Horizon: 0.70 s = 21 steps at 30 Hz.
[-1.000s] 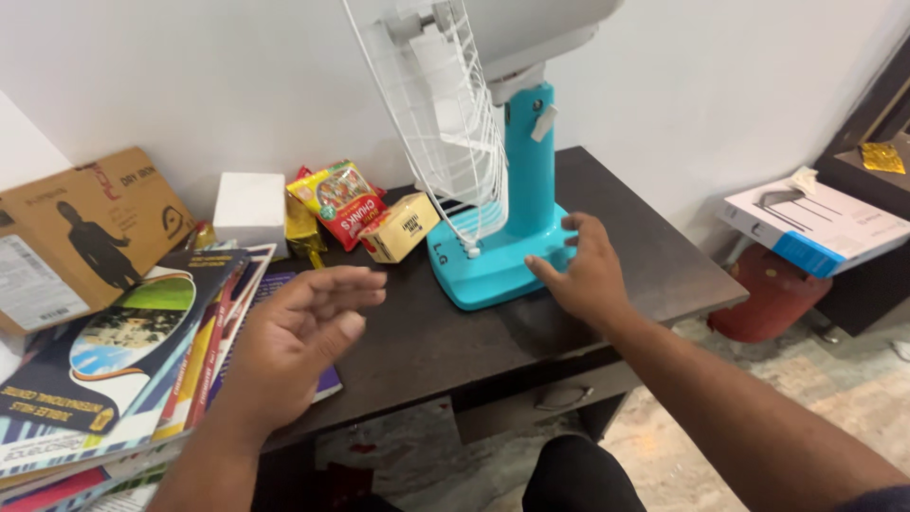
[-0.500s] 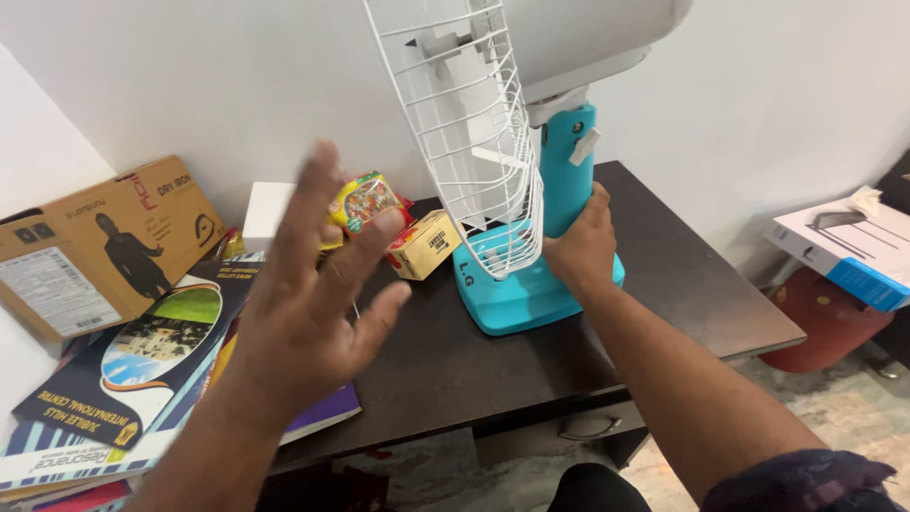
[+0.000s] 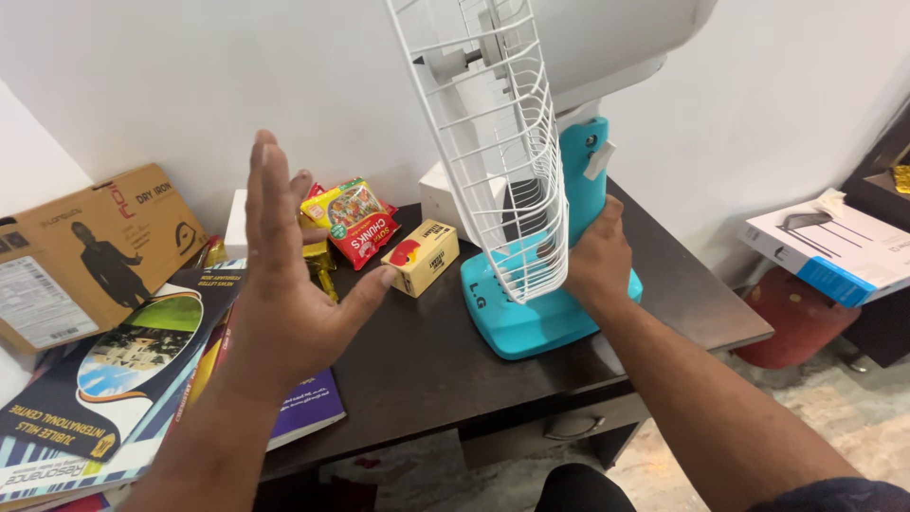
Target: The person disassembles a teal LG table fan on a desk. They remove the front grille, unscrew and remove the fan blades, detach the rear grille, and use a screwdriver to loosen a screw on the motor housing.
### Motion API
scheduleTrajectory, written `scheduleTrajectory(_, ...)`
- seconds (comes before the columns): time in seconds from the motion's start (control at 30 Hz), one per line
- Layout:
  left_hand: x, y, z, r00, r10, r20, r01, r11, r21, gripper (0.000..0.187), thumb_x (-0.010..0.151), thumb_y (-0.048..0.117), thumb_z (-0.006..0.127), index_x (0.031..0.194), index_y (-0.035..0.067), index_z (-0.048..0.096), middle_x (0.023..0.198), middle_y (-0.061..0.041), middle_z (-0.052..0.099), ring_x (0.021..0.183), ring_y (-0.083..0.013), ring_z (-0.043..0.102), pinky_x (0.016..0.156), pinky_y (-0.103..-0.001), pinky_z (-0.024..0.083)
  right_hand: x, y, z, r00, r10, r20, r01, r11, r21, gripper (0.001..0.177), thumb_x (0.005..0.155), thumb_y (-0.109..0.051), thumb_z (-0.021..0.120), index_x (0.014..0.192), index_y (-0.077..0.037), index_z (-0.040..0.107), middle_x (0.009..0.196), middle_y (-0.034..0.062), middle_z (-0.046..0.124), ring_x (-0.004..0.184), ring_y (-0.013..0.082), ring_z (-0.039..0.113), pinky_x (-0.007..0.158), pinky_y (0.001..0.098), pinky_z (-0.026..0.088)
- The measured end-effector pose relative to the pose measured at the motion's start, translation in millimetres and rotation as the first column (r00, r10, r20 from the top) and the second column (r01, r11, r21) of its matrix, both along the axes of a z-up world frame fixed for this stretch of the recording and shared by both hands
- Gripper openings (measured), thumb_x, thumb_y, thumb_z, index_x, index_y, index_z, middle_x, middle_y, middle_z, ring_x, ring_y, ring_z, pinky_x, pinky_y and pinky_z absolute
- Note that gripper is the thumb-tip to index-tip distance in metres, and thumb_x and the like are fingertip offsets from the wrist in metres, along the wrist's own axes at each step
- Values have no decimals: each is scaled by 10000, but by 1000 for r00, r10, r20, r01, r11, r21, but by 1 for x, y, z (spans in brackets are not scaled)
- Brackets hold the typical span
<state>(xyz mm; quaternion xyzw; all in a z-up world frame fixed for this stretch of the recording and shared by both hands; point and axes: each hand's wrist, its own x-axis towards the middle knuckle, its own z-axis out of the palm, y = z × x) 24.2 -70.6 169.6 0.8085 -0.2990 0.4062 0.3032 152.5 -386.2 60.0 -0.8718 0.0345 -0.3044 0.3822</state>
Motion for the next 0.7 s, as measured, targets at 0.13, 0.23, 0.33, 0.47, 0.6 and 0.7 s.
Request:
scheduleTrajectory(0.13,-5,-4,3,999,-21,47,23,999,-35,1257,867,248,921,1682,192,-34,1752,-173,21,1603,-390,351,1176,-467,525,-18,-15,20,998,-61,14,62,996,-63,1053,699,-461,899,1452,-15,314,1300,268,592,1125,464,630,953,515,508)
scheduleTrajectory(0.23,0,9,6,975,101,199,-98,995,-26,1238,955,348,939,1639,206,-83,1742,-149,-30,1599,-381,244,1172,-437,495,-33,-26,42,997,-70,17,72,989,-126,983,689,-467,918,1386,-17,390,1204,252,642,1071,447,659,924,508,524)
scheduleTrajectory(0.33,16,29,12,796,422,433,-464,886,-10,1435,816,624,917,1632,182,-178,1739,-133,-121,1566,-440,151,1227,-554,378,-46,-31,62,999,-44,-11,41,978,-206,886,677,-385,910,1349,-37,451,1123,215,686,1026,408,693,911,493,538)
scheduleTrajectory(0.47,28,59,14,623,507,595,-559,821,-114,1314,854,676,814,1627,146,-107,1663,-161,-4,1493,-401,264,1168,-510,432,-61,-29,79,999,3,33,8,940,-340,858,603,-291,939,1299,-68,492,1102,184,696,996,395,695,876,489,539)
scheduleTrajectory(0.6,11,87,17,610,453,651,-489,861,-141,1069,932,575,766,1555,110,32,1531,-153,153,1375,-364,376,1085,-464,476,-73,-25,99,998,49,-36,-60,884,-463,876,559,-252,929,1303,-93,495,1095,163,697,1010,369,696,898,469,541)
scheduleTrajectory(0.7,2,104,14,619,404,674,-427,893,-142,886,991,498,730,1502,84,136,1432,-148,270,1286,-336,460,1022,-430,508,-74,-20,104,996,74,-57,-93,833,-546,882,543,-261,922,1302,-113,497,1145,151,680,1033,366,682,883,469,534)
